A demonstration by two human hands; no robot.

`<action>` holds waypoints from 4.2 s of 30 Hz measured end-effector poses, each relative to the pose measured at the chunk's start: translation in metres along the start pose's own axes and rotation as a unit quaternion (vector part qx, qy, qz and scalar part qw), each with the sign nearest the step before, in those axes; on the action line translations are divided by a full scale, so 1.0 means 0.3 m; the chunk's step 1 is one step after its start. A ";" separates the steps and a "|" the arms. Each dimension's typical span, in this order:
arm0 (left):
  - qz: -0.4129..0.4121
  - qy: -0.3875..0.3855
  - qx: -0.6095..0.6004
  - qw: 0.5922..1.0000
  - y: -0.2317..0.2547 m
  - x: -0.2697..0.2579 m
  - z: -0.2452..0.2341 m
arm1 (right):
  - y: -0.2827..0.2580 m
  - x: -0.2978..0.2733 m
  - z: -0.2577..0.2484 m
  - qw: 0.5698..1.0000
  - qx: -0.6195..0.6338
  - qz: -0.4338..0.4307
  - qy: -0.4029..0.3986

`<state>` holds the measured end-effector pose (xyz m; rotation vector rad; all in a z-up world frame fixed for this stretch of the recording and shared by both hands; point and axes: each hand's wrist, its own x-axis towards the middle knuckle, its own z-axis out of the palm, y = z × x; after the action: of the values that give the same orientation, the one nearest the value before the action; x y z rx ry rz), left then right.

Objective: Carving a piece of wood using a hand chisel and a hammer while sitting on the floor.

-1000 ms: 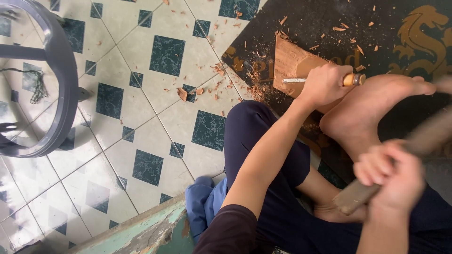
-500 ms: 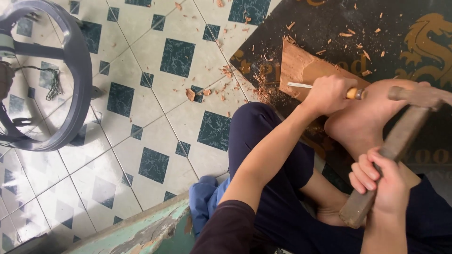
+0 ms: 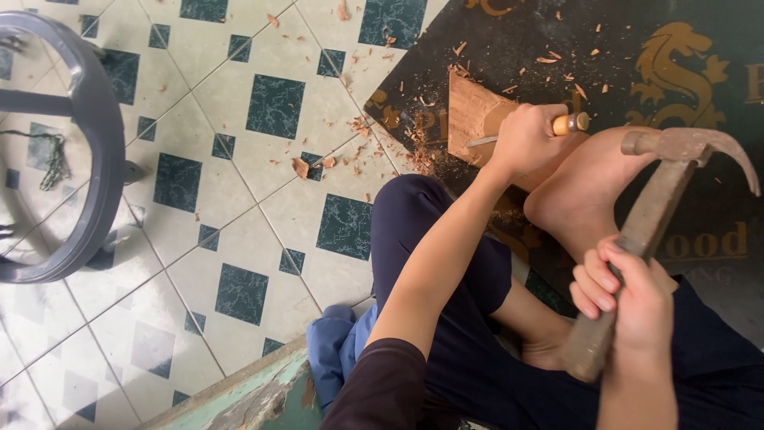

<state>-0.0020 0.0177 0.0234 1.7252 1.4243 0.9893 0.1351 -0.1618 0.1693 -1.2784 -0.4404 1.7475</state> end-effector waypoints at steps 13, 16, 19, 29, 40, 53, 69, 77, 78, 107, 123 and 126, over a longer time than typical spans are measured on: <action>-0.043 -0.067 0.005 0.997 -0.030 0.020 -0.003 | 0.002 0.146 0.045 1.000 0.011 0.019 -0.016; -0.048 -0.073 0.016 0.996 -0.039 0.022 -0.002 | -0.042 0.137 -0.024 0.998 0.022 0.020 -0.047; -0.048 -0.066 0.004 0.997 -0.037 0.023 -0.010 | -0.102 0.094 -0.047 0.997 0.034 -0.058 -0.032; -0.042 -0.063 0.019 0.997 -0.013 0.022 -0.011 | -0.010 0.160 0.055 0.999 0.029 -0.008 0.025; -0.017 -0.078 0.018 0.997 0.016 -0.014 -0.066 | -0.011 0.141 -0.124 0.994 0.070 -0.020 -0.084; 0.000 -0.130 0.084 0.988 -0.067 -0.052 0.008 | 0.015 0.128 -0.167 0.996 0.049 0.041 -0.059; 0.015 -0.082 0.124 0.989 -0.112 -0.039 -0.004 | 0.101 0.162 -0.094 0.994 -0.026 0.086 -0.067; 0.027 -0.076 0.124 0.989 -0.156 -0.050 0.030 | 0.134 0.202 -0.120 0.987 -0.041 0.099 -0.118; 0.029 -0.078 0.123 0.989 -0.176 -0.048 0.025 | 0.115 0.171 -0.076 0.988 -0.040 0.098 -0.115; -0.017 -0.040 -0.005 0.999 -0.023 0.011 -0.011 | -0.074 0.054 -0.010 0.999 0.024 -0.043 -0.022; 0.042 0.010 -0.067 0.997 -0.016 -0.018 -0.072 | -0.069 0.009 0.096 0.999 -0.025 -0.027 0.000; 0.049 0.024 -0.076 0.996 -0.014 -0.017 -0.081 | -0.053 0.008 0.109 0.999 -0.034 -0.020 0.000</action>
<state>-0.0258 0.0142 0.0305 1.6816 1.2695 1.1684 0.1130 -0.1443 0.1926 -1.3089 -0.5259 1.7109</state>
